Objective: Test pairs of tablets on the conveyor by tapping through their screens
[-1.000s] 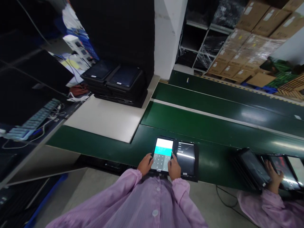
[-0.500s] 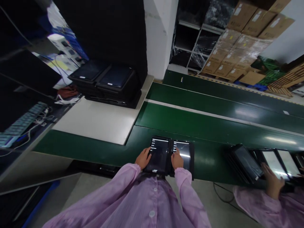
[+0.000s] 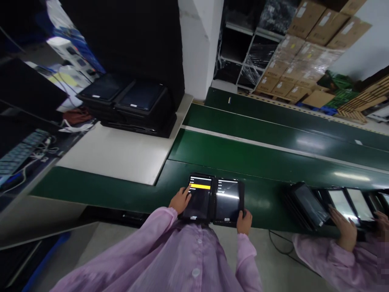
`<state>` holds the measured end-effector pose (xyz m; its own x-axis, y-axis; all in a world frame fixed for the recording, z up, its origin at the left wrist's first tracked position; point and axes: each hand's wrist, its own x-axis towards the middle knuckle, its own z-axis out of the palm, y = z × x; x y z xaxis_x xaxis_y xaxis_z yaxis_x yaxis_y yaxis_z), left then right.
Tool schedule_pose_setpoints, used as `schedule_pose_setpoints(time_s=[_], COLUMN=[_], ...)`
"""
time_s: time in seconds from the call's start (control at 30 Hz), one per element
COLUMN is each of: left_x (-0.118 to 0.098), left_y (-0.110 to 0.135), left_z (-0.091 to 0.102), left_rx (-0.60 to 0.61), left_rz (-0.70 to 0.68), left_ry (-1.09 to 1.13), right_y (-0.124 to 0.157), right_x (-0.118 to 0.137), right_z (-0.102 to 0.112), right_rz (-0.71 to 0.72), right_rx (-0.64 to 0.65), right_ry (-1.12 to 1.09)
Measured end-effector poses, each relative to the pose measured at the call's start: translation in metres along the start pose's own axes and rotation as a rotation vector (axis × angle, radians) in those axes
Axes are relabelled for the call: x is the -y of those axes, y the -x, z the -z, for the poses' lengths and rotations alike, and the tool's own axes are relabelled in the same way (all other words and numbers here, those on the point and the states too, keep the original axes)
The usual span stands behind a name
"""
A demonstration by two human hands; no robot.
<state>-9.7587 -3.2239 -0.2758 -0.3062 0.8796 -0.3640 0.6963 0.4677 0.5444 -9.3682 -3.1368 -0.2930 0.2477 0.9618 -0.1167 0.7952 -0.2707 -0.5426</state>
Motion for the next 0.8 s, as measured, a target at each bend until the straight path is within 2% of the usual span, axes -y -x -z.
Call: schedule_pose_setpoints(time_s=[0.13,0.23,0.33,0.47,0.63,0.8], left_x=[0.016,0.025,0.028,0.024,0.023,0.029], left_y=[0.008,0.017,0.023,0.025,0.023,0.024], left_z=[-0.019,-0.033,-0.038,-0.034,-0.032,-0.04], left_rx=[0.021,0.056,0.059,0.084,0.017,-0.019], left_rz=[0.219,0.35,0.391,0.446,0.511,0.525], left_ry=[0.35,0.496,0.534,0.694,0.752,0.77], right_y=[0.005,0.007,0.003,-0.002,0.001,0.005], right_x=[-0.018,-0.023,-0.027,-0.032,-0.032,-0.031], right_z=[-0.008,-0.013,-0.015,-0.015,-0.017,-0.02], right_rz=[-0.092,-0.113,-0.169,-0.269,-0.333,-0.35], right_rx=[0.038,0.072,0.116,0.172,0.209,0.2], right_ry=[-0.109,-0.16,-0.184,-0.197,-0.237,-0.273])
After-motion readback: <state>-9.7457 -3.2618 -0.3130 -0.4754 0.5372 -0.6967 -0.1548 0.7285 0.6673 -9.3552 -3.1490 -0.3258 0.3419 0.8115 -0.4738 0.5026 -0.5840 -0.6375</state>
